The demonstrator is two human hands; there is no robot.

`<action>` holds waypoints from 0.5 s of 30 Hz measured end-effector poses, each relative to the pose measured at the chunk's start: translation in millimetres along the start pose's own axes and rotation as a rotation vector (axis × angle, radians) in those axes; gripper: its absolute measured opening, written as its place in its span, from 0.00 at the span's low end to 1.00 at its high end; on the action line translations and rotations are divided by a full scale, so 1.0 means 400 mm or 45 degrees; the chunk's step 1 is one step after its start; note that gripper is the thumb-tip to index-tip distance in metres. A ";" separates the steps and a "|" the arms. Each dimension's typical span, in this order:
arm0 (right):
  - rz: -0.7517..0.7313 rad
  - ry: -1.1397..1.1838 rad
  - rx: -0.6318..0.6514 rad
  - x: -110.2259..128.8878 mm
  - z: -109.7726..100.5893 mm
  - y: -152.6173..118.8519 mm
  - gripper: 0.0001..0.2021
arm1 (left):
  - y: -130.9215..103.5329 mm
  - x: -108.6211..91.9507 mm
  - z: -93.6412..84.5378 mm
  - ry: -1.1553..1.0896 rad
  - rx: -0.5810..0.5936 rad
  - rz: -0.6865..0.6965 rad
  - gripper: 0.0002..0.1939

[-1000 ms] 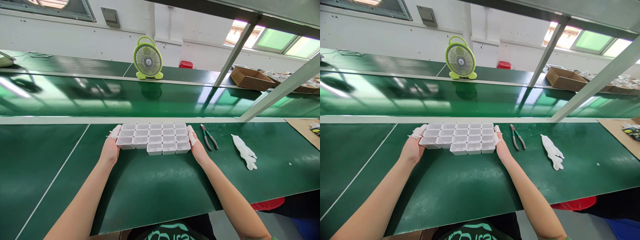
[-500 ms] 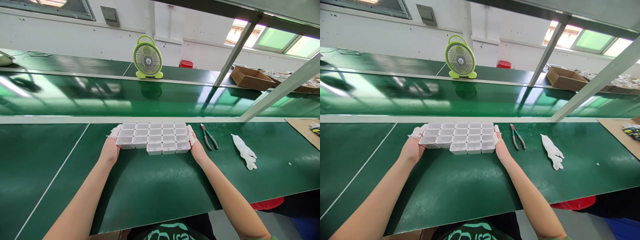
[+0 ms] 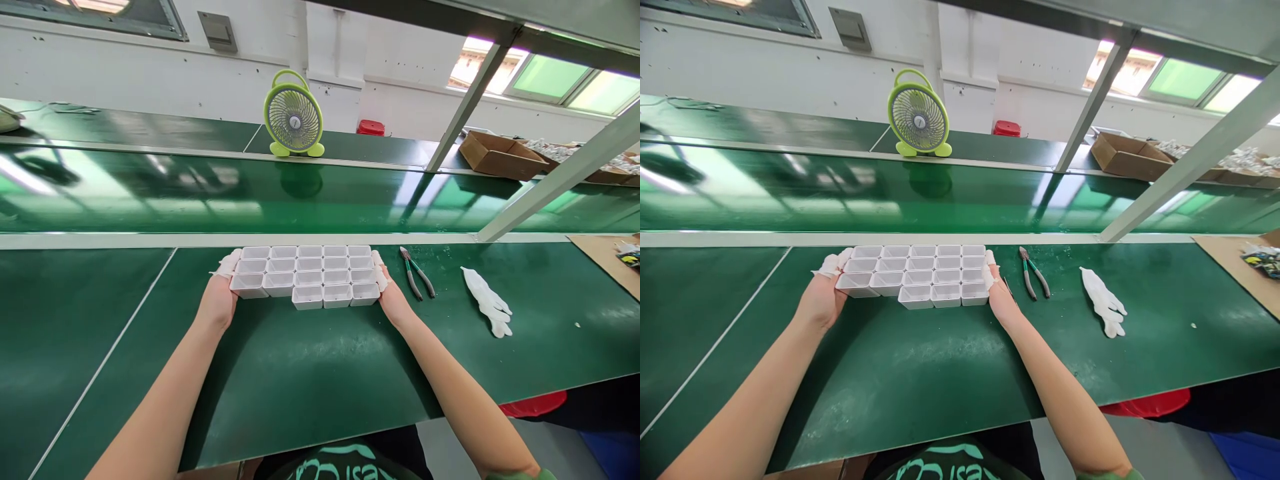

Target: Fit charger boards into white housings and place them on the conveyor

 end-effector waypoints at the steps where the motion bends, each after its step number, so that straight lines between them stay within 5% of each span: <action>1: 0.002 0.007 -0.004 0.002 0.001 -0.001 0.37 | 0.000 0.000 0.000 0.003 0.004 0.001 0.17; 15: 0.015 0.074 -0.030 0.004 0.004 0.004 0.34 | -0.001 0.005 -0.020 0.023 -0.062 -0.021 0.19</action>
Point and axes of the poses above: each hand's wrist, its own y-axis towards the middle knuckle, its own z-axis out of the palm, x = y × z, the point moved 4 cm from there along y, towards the middle knuckle, and after that the axes turned 6 degrees about -y, right-handed, at the moved point
